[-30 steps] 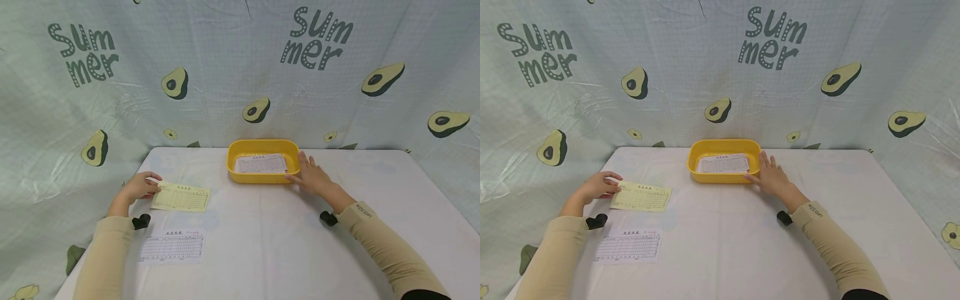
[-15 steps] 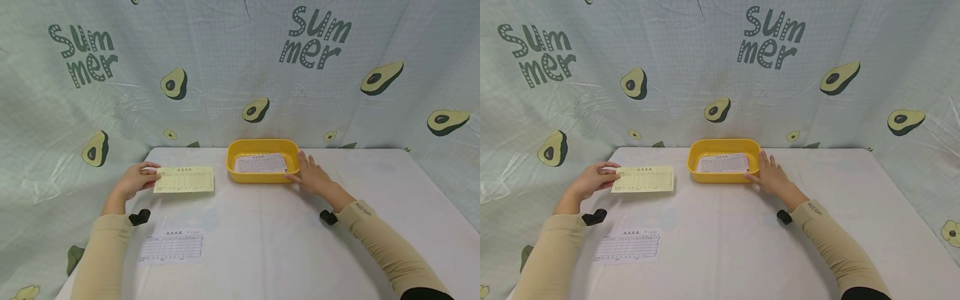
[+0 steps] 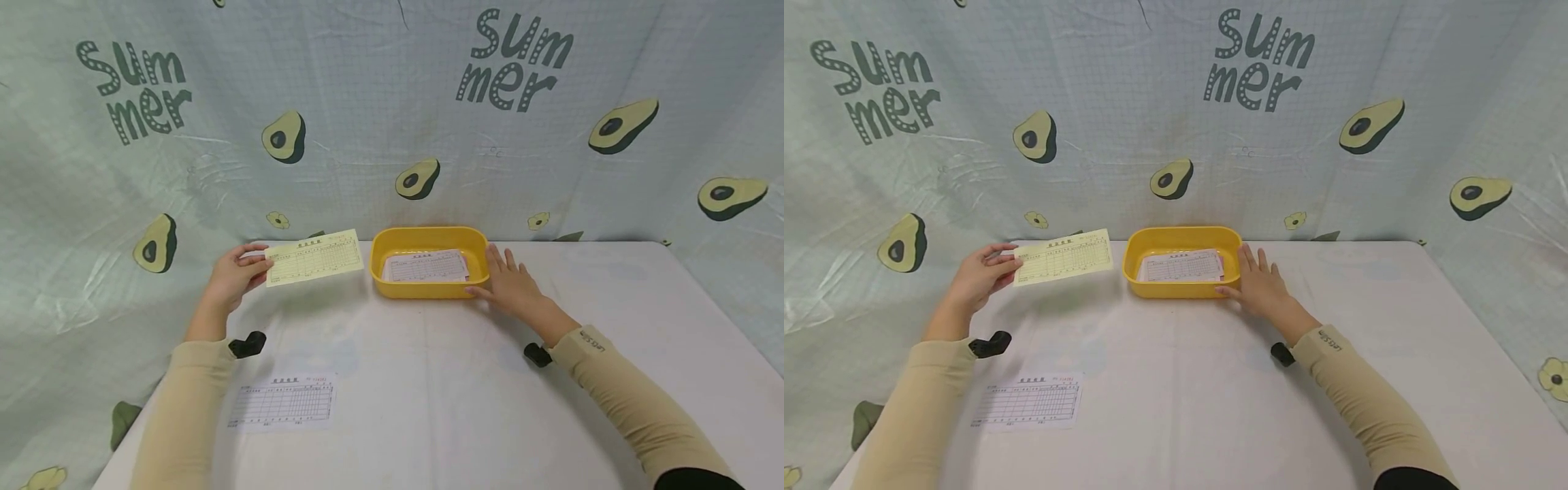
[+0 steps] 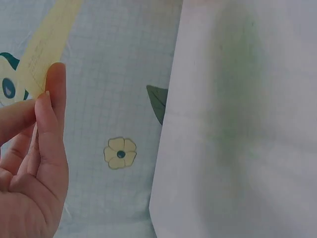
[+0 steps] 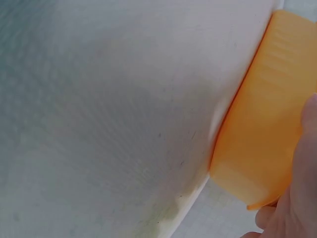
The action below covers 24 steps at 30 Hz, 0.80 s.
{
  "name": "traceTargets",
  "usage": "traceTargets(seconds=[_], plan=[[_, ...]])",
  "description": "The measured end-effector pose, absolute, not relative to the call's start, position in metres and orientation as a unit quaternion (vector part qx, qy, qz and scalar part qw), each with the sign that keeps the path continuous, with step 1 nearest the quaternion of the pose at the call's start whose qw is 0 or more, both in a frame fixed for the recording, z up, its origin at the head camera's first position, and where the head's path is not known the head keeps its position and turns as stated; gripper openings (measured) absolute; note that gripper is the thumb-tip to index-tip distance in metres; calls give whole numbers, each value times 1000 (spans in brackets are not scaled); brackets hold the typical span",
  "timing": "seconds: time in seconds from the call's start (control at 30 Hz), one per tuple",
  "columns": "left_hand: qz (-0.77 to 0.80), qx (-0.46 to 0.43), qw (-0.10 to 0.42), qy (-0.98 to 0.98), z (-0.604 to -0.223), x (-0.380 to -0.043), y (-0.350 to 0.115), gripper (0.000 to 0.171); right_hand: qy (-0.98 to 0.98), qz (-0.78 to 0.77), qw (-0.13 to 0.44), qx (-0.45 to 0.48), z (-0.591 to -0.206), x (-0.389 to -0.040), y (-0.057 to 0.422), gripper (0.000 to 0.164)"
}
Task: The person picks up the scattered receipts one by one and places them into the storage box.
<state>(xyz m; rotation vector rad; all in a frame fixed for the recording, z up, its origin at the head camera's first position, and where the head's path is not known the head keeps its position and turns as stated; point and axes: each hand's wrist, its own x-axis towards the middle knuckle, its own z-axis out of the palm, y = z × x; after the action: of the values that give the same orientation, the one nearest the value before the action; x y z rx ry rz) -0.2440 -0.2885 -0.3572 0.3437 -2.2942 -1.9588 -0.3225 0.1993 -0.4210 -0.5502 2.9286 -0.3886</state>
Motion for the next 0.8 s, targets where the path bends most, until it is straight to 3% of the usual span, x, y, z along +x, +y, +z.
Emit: traceTargets(seconds=[0.23,0.8], plan=[[-670,131,70,-727,-354,-254,-262,39,974,-123,71,-179,-420,-323,199,102],[-676,74,24,-733,-365,-284,-199,45,970,-148,91,-169,-416,-320,196,99]])
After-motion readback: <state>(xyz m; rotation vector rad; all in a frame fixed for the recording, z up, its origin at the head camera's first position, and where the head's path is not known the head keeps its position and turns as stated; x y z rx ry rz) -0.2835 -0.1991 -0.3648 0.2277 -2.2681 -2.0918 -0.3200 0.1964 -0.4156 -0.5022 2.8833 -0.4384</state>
